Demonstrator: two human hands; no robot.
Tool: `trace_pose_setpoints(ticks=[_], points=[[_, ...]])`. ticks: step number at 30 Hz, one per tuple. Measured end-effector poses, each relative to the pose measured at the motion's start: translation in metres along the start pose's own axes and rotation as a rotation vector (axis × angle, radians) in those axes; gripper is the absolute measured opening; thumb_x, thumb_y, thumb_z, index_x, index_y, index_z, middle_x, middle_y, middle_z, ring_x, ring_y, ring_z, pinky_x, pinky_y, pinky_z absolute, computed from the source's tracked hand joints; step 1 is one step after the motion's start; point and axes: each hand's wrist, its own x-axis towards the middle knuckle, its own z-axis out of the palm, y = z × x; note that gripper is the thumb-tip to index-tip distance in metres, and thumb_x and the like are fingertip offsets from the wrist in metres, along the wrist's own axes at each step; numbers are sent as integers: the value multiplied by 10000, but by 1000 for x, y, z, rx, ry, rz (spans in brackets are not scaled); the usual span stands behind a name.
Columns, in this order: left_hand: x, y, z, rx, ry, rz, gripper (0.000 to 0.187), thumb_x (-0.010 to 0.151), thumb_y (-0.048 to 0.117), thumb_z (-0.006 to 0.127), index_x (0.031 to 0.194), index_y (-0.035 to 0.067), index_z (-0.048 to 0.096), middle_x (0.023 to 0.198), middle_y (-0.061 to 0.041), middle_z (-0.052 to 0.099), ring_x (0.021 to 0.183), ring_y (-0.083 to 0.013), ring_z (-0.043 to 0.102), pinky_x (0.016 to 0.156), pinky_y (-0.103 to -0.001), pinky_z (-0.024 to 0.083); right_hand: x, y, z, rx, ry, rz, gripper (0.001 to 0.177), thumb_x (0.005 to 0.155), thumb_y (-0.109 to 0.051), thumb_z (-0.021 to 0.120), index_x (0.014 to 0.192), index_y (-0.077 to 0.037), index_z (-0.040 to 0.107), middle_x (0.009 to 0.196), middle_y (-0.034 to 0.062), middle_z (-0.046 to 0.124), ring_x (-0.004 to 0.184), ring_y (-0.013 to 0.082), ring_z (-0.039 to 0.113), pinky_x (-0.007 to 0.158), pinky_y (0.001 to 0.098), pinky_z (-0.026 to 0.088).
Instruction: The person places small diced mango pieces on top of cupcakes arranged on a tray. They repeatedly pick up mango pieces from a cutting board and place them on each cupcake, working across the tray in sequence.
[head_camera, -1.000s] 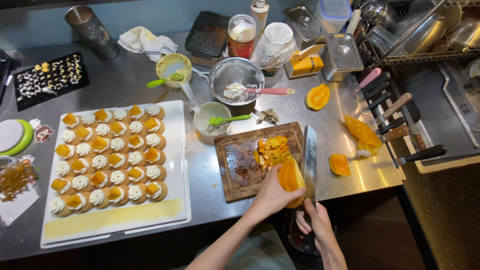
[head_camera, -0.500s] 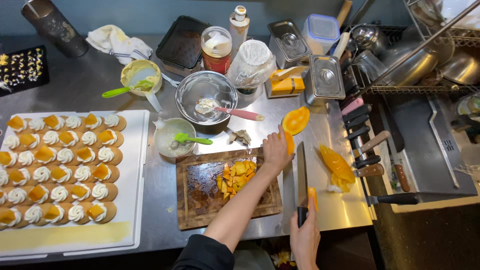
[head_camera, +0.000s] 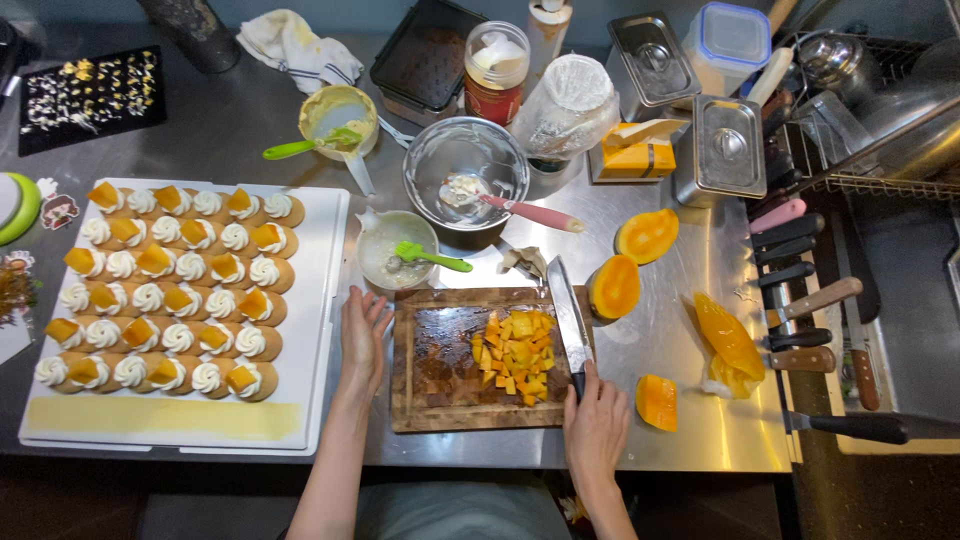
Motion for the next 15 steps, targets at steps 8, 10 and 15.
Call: trace_pose_setpoints(ticks=[8,10,15], points=[[7,31,1,0,-305,-56,825,1160,531,532,1768,-2,371,1856,-328,334,1676,-481,438,1356,-540,430,39,-92,-30,539,-72,-193,406,1139,-204,698,1519,-63,700,1454,138,740,1401,313,686,1150,450,582],[-13,40,-12,71,-346,-54,806,1234,478,508,1811,-27,258,1864,-357,267,1713,-554,332,1383,-601,358,61,-118,-18,492,-142,-220,409,1139,-217,705,1536,-121,714,1476,89,720,1454,295,674,1162,404,572],[-42,25,-56,177,-319,-47,540,1215,329,548,1679,51,542,1709,-286,525,1626,-450,515,1348,-537,417,94,-138,45,-19,-213,-339,481,1064,-89,701,1539,-133,634,1332,116,743,1343,316,745,1124,398,609]])
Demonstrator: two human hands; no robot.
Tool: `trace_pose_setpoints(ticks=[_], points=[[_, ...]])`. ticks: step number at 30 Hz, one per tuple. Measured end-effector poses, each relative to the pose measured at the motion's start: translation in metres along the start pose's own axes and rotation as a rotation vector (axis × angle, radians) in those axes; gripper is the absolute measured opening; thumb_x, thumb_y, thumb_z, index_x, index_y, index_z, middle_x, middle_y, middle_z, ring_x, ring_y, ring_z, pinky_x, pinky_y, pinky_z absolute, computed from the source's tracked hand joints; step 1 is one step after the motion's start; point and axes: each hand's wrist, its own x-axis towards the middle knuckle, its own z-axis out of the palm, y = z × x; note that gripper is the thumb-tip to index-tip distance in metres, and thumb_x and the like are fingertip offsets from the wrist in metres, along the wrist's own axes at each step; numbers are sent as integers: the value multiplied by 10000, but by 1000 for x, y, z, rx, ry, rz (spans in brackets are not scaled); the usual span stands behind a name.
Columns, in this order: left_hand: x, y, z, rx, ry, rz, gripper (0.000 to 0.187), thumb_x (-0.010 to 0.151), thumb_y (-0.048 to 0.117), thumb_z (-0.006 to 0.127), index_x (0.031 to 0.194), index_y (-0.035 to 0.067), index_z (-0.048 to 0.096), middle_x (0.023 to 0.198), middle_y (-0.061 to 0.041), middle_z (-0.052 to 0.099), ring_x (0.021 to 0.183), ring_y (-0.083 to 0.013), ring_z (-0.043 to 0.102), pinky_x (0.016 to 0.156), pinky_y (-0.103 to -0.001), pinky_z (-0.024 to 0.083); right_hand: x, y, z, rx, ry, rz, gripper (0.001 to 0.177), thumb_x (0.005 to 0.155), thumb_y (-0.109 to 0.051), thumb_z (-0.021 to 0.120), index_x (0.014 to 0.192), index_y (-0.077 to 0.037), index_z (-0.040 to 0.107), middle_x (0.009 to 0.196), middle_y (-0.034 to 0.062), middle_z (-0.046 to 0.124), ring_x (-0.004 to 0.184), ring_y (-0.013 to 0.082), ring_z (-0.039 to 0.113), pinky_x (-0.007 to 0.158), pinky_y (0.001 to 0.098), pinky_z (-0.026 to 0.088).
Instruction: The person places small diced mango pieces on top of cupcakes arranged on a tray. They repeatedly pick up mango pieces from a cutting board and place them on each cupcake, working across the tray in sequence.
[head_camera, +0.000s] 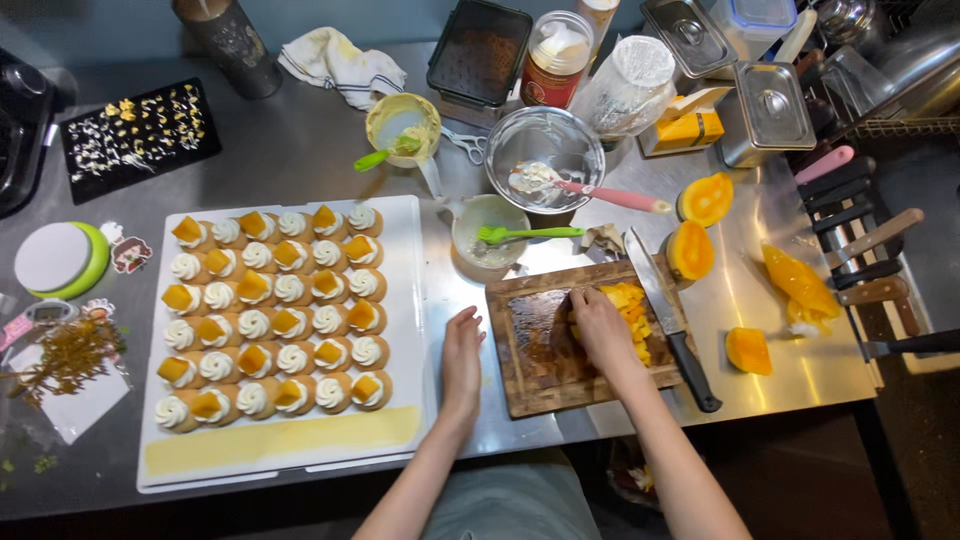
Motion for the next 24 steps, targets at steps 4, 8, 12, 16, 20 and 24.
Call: trace_pose_setpoints(ticks=[4,8,12,16,20,24], points=[[-20,-19,-16,19,-67,-49,547,1224,296,503,1733,97,500,1737,-322,481,1638,-548,462,1379,-599,358,-14,-66,-46,9,-88,119,361,1031,-6,702,1369,-132,690,1227,99,707,1195,327,762,980,432,700],[-28,-27,-7,-52,-93,-9,559,1260,323,422,1783,126,437,1818,-242,406,1726,-461,325,1423,-532,267,-19,-110,-24,422,48,209,474,953,-139,895,1407,-116,762,1170,152,700,1130,452,795,917,544,687],[-8,-67,8,-135,-57,83,567,1286,336,394,1806,110,415,1859,-206,397,1743,-367,334,1435,-462,279,-18,-141,-14,713,99,314,575,871,-170,993,1406,-90,798,1076,116,642,1034,421,783,905,566,652],[5,-72,17,-189,-16,102,552,1302,327,361,1768,58,484,1819,-215,476,1706,-354,423,1401,-454,346,-19,-143,-21,798,80,358,604,885,-115,981,1453,-57,784,1202,150,677,1075,342,811,927,444,705],[6,-70,16,-222,21,115,530,1297,295,390,1726,24,540,1777,-245,525,1682,-371,455,1390,-469,372,-20,-145,-16,898,33,338,624,845,-150,1020,1432,-87,817,1157,127,686,988,272,834,880,379,732],[6,-66,25,-275,96,60,505,1284,316,442,1689,66,610,1728,-188,600,1649,-326,514,1378,-448,404,-17,-148,-25,962,19,295,714,871,-80,981,1544,-57,742,1218,175,682,1026,288,847,890,382,744]])
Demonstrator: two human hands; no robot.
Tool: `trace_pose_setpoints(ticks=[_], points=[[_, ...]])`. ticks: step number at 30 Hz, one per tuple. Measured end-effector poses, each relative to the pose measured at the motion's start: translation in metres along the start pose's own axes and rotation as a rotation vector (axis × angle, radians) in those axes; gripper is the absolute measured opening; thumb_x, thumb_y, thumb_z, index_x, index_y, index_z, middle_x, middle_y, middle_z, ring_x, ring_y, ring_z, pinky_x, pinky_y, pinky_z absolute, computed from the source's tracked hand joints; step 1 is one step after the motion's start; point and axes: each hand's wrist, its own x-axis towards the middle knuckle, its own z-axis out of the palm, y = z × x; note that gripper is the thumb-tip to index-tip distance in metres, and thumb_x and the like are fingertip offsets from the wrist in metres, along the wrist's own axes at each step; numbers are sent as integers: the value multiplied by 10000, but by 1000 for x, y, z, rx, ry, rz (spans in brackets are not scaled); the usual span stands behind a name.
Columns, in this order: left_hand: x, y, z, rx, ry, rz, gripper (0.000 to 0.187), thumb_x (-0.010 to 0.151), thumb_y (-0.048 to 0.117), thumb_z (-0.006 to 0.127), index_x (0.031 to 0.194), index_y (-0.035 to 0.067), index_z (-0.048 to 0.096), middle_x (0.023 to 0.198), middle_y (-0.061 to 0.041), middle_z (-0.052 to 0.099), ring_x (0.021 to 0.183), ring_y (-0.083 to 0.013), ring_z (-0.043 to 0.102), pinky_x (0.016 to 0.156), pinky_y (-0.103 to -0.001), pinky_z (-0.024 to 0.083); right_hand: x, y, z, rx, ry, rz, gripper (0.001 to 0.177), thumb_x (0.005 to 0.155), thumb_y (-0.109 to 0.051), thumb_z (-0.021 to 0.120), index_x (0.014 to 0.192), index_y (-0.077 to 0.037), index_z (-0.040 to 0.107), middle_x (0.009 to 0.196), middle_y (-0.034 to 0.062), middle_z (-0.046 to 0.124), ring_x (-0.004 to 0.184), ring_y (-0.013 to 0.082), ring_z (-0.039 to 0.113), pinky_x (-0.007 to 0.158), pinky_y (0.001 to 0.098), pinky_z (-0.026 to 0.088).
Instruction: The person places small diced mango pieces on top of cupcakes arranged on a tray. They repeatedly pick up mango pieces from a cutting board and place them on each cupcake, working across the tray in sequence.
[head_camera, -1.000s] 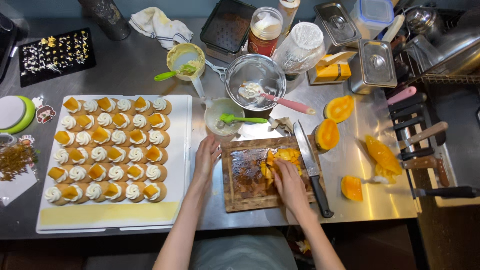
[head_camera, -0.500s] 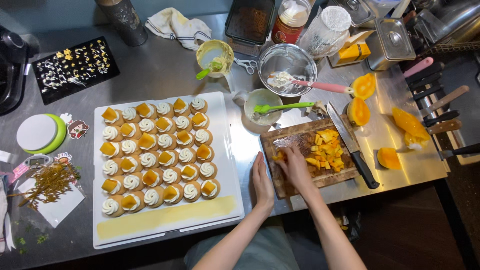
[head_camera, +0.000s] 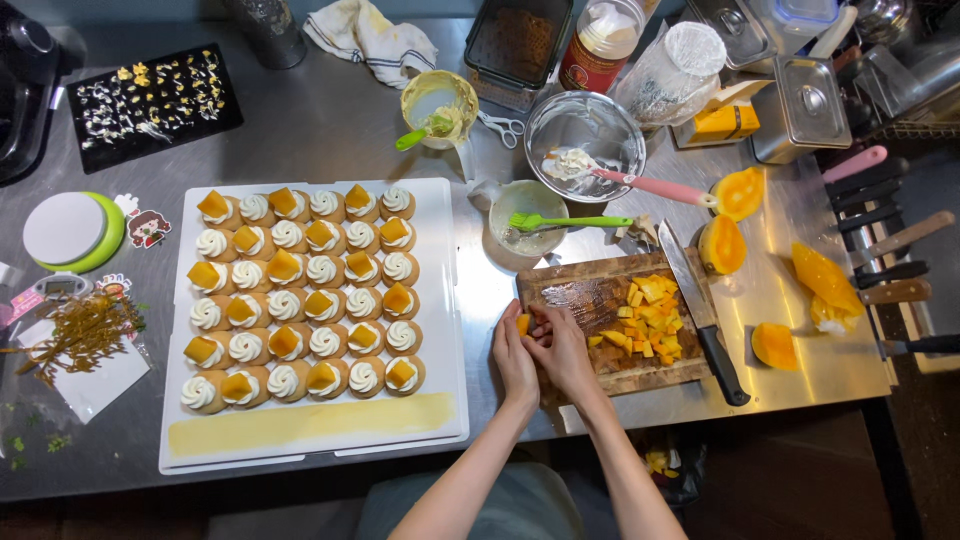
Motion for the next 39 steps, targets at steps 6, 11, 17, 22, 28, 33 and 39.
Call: trace_pose_setpoints(ticks=[6,11,17,22,28,33,39], points=[[-6,10,18,-151,140,-31,482,1276,254,450,1668,45,637,1737,-211,588,1634,-334,534,1375,-454,406,-6,-17,-14,-111,1,-129,802,853,-222,1021,1576,-81,701,1613,194,598,1373,457,726,1167,591,620],[4,-5,20,-290,206,-51,466,1271,242,474,1632,19,666,1708,-207,616,1607,-324,567,1373,-421,412,-10,-12,-11,-98,20,-219,444,1099,-126,753,1538,-55,753,1400,202,748,1346,440,741,1143,549,614],[3,-11,16,-454,250,-77,439,1258,177,506,1594,-56,665,1655,-227,645,1555,-322,610,1355,-391,439,-28,-3,-4,-152,39,-382,449,1089,14,659,1511,-82,782,1405,164,766,1341,413,714,1138,502,596],[5,-27,0,-534,240,-120,443,1258,136,491,1612,-89,630,1675,-246,627,1558,-336,605,1348,-397,451,-39,-9,-6,-60,-25,-359,456,1093,-60,698,1530,-156,790,1418,93,806,1310,349,739,1122,483,611],[-15,14,4,-718,246,-250,441,1233,105,539,1607,-116,615,1697,-259,603,1547,-348,625,1331,-408,495,-54,-32,-17,61,68,-321,382,1006,-166,885,1387,-146,875,1201,90,898,1114,319,832,978,464,665],[-56,138,24,-669,92,-349,280,1078,103,714,1290,-62,793,1500,-255,783,1512,-386,708,1252,-389,556,-59,-125,-56,44,84,-464,340,1037,-103,832,1376,-104,854,1217,91,785,1164,213,769,1025,332,638],[-49,240,-18,-780,123,-393,362,1028,113,778,1360,-31,747,1376,-160,772,1343,-228,734,1164,-390,586,-37,-217,-22,-70,19,-751,166,1042,-115,854,1206,-91,848,1181,114,718,1097,252,746,911,365,601]])
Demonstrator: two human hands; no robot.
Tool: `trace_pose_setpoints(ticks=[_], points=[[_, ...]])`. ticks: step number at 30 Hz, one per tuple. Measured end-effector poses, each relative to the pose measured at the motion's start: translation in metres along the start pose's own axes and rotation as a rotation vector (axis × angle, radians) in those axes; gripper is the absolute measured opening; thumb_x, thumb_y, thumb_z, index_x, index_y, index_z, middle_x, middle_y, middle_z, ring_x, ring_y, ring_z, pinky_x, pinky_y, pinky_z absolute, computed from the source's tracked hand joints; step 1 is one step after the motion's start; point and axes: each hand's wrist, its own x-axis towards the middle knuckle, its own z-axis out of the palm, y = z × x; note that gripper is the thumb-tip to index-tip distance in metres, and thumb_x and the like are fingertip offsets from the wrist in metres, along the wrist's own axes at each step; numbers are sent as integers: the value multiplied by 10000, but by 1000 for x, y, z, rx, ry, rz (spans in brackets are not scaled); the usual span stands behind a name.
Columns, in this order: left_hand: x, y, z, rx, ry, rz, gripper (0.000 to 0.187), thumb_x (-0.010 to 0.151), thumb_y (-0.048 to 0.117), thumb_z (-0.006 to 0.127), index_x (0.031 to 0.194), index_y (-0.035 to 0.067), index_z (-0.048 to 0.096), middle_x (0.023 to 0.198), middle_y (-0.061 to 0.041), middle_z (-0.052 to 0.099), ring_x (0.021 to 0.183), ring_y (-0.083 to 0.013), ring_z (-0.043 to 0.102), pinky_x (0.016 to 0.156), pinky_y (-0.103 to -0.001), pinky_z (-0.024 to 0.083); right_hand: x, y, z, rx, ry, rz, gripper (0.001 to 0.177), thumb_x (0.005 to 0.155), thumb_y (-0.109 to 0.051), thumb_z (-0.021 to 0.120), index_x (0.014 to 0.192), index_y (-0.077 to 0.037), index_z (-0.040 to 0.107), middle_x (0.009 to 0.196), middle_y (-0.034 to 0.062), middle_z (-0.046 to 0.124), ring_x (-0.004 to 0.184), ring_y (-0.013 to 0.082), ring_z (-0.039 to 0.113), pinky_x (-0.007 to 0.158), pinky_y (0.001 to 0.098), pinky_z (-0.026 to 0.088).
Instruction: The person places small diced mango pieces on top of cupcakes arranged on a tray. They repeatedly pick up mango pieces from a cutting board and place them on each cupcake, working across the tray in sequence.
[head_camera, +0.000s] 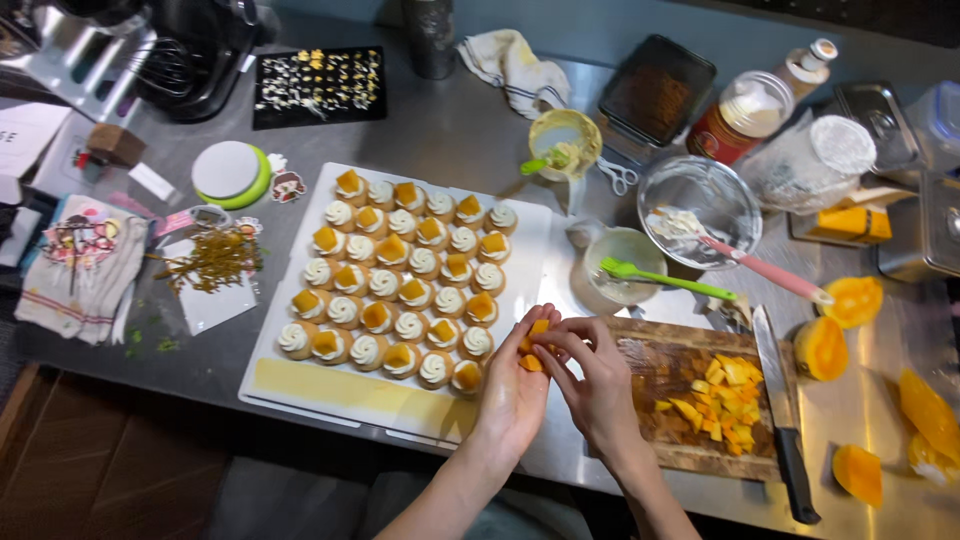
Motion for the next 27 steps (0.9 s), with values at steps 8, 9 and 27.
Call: trace_pose_setpoints(ticks=[8,9,27], points=[[44,160,-26,-2,-174,179,376,1174,128,638,1499,-43,722,1601,-198,701,1489,-303,687,1281,-397,544,100,-53,134,23,83,-36,144,1003,-130,913,1137,-171,881,1084,52,694,813,219,716,717,323,640],[41,183,-19,28,-173,208,363,1175,123,638,1481,-49,733,1584,-197,708,1490,-293,679,1288,-380,528,115,-58,151,25,110,-63,178,991,-141,929,1157,-191,887,1100,38,700,806,203,712,720,317,633],[120,252,-32,499,-282,75,392,1048,-1,817,1436,-31,768,1424,-156,776,1352,-257,740,1267,-414,569,154,-86,182,58,249,219,217,937,-17,945,1119,-135,938,1026,87,869,859,251,836,821,365,697]])
